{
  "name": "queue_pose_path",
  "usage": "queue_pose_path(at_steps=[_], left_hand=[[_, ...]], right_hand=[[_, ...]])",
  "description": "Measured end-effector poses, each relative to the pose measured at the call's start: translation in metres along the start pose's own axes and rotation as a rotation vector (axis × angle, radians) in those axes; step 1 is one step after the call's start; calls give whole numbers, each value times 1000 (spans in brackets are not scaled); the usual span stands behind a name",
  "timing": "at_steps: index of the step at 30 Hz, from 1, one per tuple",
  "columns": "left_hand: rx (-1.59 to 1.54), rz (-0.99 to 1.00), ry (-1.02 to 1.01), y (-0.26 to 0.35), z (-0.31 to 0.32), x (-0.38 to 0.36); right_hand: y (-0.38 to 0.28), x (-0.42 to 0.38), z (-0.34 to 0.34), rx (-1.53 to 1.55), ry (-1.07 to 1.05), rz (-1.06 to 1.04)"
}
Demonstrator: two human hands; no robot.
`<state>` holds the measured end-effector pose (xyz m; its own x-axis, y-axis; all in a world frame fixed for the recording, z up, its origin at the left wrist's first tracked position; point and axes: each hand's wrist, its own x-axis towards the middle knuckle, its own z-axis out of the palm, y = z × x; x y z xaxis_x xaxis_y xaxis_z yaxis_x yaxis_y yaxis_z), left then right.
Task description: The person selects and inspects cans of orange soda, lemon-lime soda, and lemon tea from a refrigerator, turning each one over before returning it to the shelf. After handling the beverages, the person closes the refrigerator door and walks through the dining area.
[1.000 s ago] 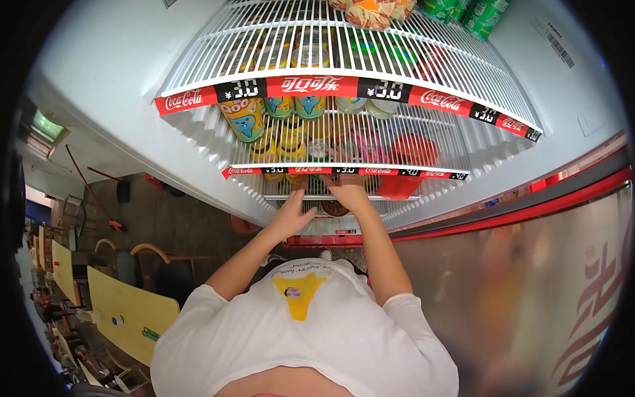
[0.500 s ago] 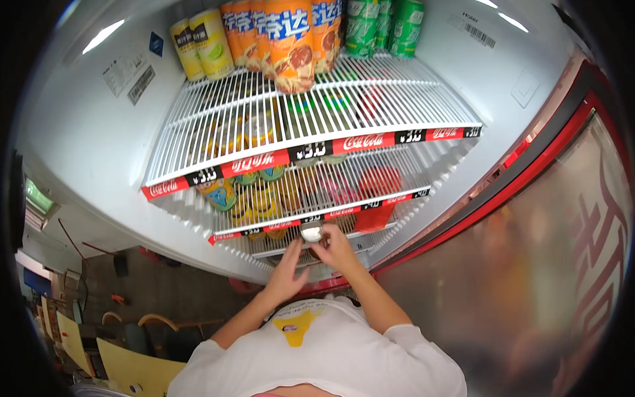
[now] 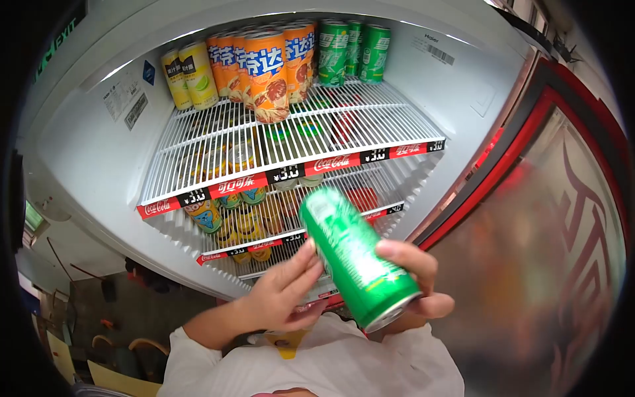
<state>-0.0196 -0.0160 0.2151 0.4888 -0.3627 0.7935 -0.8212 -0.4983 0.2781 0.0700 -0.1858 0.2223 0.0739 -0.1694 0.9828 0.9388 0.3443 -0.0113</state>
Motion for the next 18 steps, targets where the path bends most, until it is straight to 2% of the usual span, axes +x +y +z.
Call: queue_pose_path(at_steps=[1, 3, 5, 7, 8, 9, 10, 12, 13, 14, 15, 16, 18], left_hand=[[-15, 24, 86, -2, -1, 18], [-103, -73, 46, -1, -10, 52], [-226, -163, 13, -6, -11, 70], [-315, -172, -4, -9, -6, 74], [-313, -161, 0, -10, -3, 71], [-344, -153, -69, -10, -1, 65], [-373, -146, -142, -9, 2, 60], [-369, -159, -170, -9, 6, 47], [-391, -194, -230, -11, 7, 40], [-411, -229, -291, -13, 8, 32], [-405, -225, -296, -15, 9, 24], [-455, -301, -314, -17, 10, 15], [-497, -375, -341, -20, 11, -6]], right_hand=[[3, 17, 9, 47, 56, -86], [2, 46, 2, 496, 177, 301], [29, 66, -17, 176, -5, 205], [59, 88, -26, -290, -197, -31], [70, 96, -27, -405, -244, -23], [78, 102, -25, -482, -283, 3], [82, 102, -22, -542, -234, 180], [94, 127, -15, -587, -251, 367], [112, 135, -15, -591, -271, 291], [123, 144, -15, -582, -317, 325], [131, 154, -16, -643, -388, 427], [138, 163, -17, -702, -460, 531], [157, 173, -15, -752, -466, 557]])
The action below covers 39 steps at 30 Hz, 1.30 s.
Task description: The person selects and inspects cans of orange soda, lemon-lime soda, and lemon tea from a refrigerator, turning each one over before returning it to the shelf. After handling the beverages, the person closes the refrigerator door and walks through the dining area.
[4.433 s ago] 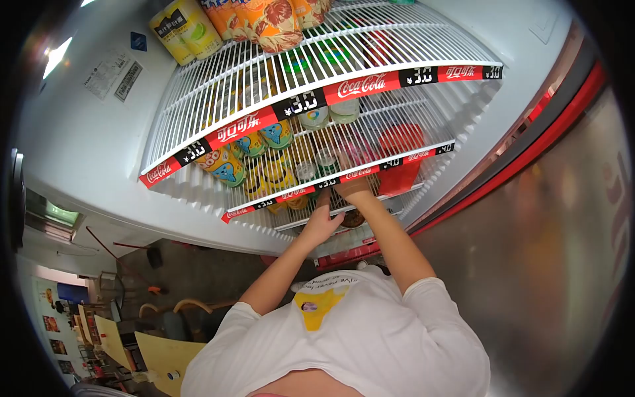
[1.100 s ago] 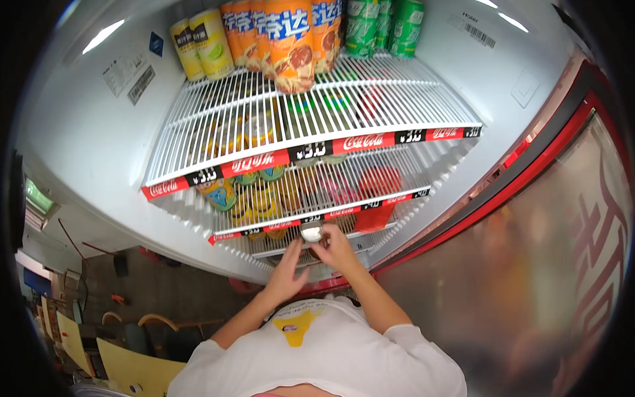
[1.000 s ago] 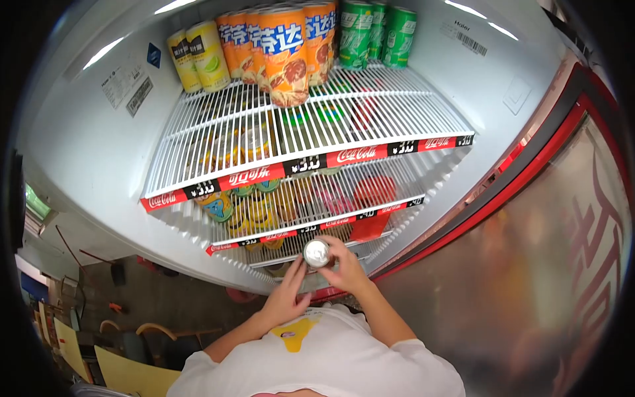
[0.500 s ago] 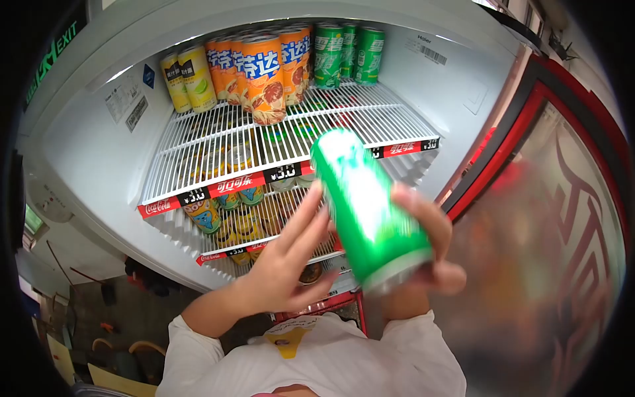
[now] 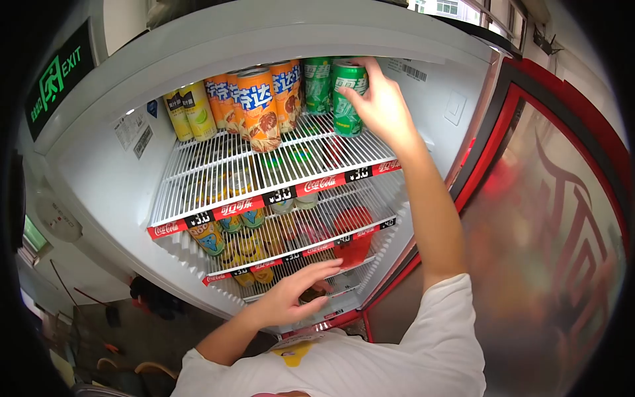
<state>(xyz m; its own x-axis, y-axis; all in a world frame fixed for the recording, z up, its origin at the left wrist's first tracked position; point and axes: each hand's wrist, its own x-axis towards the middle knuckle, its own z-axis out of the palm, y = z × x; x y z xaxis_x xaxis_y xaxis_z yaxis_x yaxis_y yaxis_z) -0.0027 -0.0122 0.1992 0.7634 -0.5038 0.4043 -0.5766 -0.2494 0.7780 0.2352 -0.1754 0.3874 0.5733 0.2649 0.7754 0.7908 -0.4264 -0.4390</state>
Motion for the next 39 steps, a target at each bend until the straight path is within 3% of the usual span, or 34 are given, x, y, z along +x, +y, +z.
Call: queue_pose_path(at_steps=[2, 4, 6, 9, 14, 17, 23, 24, 26, 27, 32, 34, 36, 39], left_hand=[[-121, -153, 39, -12, 5, -19], [-148, -173, 95, -26, 12, -39], [-167, -255, 160, -40, 15, -60], [-180, -327, 193, -51, 21, -87], [-336, -478, 267, -62, 33, -112], [-368, -482, 261, -67, 38, -118], [-308, -431, 251, -56, 36, -112], [-293, -417, 262, -55, 37, -114], [-292, -468, 279, -53, 37, -120], [-294, -514, 277, -53, 37, -123], [-226, -455, 290, -44, 25, -130], [-117, -389, 253, -24, 7, -124], [-26, -292, 257, 14, -18, -111], [229, 3, 386, 66, -51, -93]], right_hand=[[14, 19, 7, -44, -8, 32], [30, 34, 10, -128, -68, -124], [45, 48, 12, -241, -96, -118], [74, 70, 24, -461, -90, -288], [72, 87, 35, -592, -211, -204], [76, 89, 51, -597, -139, -223], [75, 90, 50, -663, -242, -200], [66, 86, 48, -653, -249, -211], [29, 62, 34, -740, -291, 21], [15, 50, 30, -738, -245, -31], [-90, -5, 17, -459, -319, -156], [-105, -20, 27, -291, -257, -509], [-125, -26, 39, -229, -290, -563], [-142, -18, 67, -234, -326, -774]])
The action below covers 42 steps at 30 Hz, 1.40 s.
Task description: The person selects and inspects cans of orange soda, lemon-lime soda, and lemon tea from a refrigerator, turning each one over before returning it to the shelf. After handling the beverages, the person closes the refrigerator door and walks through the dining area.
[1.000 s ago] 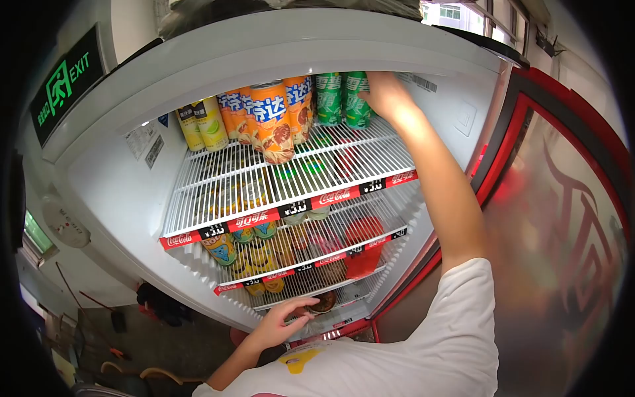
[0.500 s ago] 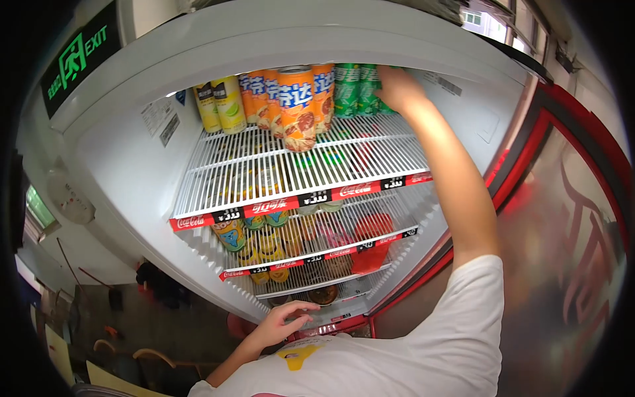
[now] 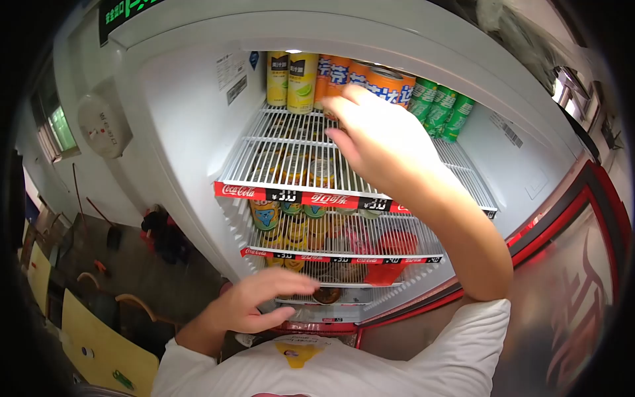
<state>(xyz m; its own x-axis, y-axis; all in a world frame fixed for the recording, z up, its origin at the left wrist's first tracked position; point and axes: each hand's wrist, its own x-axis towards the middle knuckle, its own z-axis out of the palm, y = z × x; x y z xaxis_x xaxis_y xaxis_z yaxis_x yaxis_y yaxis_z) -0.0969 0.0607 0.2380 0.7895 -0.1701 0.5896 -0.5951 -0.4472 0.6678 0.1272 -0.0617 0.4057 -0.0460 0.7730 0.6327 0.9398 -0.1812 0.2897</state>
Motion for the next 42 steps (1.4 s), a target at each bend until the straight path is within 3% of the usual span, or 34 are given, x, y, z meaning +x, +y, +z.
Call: queue_pose_path(at_steps=[3, 6, 8, 16, 21, 25, 28, 33, 37, 42], left_hand=[[360, 206, 223, 27, -26, 31], [697, 156, 366, 30, -38, 55], [692, 105, 395, 25, -40, 68], [816, -23, 485, 5, -52, 73], [819, -28, 497, 6, -52, 74], [829, 0, 509, 7, -52, 80], [861, -18, 514, 5, -52, 83], [893, -29, 553, -2, -44, 86], [793, 302, 601, -2, -39, 89], [966, 537, 461, 22, -11, 67]], right_hand=[[8, 38, 42, -11, 35, 14], [22, 80, 75, -53, 5, 99], [39, 109, 93, -65, -165, 247], [66, 141, 101, -121, -186, 290], [65, 125, 102, 30, 19, 159], [51, 116, 84, 135, -33, 201], [33, 101, 78, 233, 132, -10], [-19, 52, 43, 154, 80, -113], [-37, 11, 10, 225, 358, -164], [-61, -71, -26, 269, 584, -150]])
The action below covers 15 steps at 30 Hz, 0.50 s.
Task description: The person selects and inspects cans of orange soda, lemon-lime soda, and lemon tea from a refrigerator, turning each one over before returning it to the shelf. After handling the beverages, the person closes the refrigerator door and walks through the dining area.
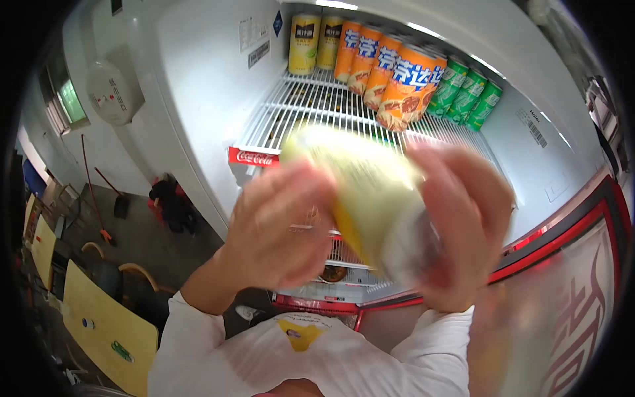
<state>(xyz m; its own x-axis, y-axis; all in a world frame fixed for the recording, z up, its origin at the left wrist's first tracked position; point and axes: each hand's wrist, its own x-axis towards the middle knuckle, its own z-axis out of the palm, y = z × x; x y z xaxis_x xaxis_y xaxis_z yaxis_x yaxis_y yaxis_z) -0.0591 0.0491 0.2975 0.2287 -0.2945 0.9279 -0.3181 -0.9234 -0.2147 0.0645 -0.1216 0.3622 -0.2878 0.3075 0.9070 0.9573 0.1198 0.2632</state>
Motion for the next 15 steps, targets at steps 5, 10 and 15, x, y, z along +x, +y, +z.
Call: queue_pose_path(at_steps=[5, 10, 15], left_hand=[[-472, 31, -24, 37, 2, -47], [-740, -275, -421, 51, 6, -134], [-676, -748, -702, 65, 56, -216]], right_hand=[[-24, -104, -29, 533, -8, 119], [-58, -180, 17, 707, -163, 670], [-75, -266, 75, 426, -272, 833]])
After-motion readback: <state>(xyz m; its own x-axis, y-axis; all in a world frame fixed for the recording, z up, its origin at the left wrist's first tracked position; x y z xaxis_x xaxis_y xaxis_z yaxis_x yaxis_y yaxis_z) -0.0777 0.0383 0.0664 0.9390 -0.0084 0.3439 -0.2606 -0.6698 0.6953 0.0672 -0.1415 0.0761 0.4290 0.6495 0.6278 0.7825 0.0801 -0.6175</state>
